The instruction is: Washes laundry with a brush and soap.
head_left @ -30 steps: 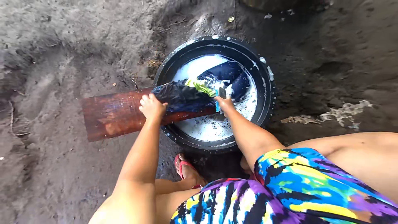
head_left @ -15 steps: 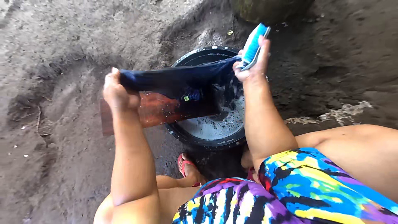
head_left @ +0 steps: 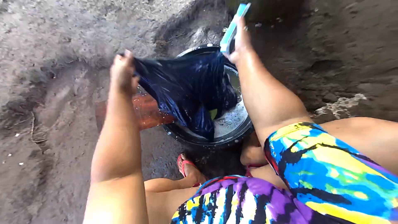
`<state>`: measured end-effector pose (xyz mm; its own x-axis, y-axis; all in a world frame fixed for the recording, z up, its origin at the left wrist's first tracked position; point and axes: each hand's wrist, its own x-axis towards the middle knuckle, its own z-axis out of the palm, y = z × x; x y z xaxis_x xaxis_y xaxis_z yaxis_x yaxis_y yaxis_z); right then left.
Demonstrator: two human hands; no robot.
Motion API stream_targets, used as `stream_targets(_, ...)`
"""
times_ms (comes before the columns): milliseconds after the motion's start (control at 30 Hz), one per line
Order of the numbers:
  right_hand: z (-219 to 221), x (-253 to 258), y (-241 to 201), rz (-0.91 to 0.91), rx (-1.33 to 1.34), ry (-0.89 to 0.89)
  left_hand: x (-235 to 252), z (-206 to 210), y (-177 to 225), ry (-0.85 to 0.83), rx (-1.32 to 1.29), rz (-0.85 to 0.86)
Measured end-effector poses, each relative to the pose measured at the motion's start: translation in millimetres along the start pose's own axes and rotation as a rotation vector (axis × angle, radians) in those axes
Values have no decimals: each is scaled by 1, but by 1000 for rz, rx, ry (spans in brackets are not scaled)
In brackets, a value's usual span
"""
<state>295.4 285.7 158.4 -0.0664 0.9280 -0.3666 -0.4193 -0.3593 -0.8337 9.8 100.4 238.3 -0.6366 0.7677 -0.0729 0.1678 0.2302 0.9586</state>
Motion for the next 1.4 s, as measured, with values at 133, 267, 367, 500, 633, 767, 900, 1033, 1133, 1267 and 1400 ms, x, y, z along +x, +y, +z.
stream_targets(133,-55,9,82,162,-212,85,-29,40,-86,-320,792,10)
stream_targets(267,-109,-12,159,368,-417,135,-85,68,-168,-792,1195,488)
stream_targets(367,-131,-27,197,435,-693,138,-98,69,-210,-949,1378,588)
stream_targets(500,-131,-36,205,475,-906,141,-94,72,-217,-921,1369,584)
stream_targets(633,-133,-26,199,475,-895,144,-93,81,-171,-1079,994,478)
stream_targets(767,-139,-17,200,460,-876,137,-49,56,-122,-573,737,112)
stream_targets(900,-141,-16,203,445,-858,140,-17,16,-157,0,554,-252)
stream_targets(1033,-144,-16,207,389,-872,152,-24,-3,-185,-26,677,-471)
stream_targets(1133,-134,-25,206,323,-842,208,-29,-1,-173,-73,789,-443)
stream_targets(1267,-106,-35,206,212,-927,191,-18,24,-147,-83,894,-189)
stream_targets(1400,-79,-50,207,332,-1107,194,-1,66,-156,-124,1085,38)
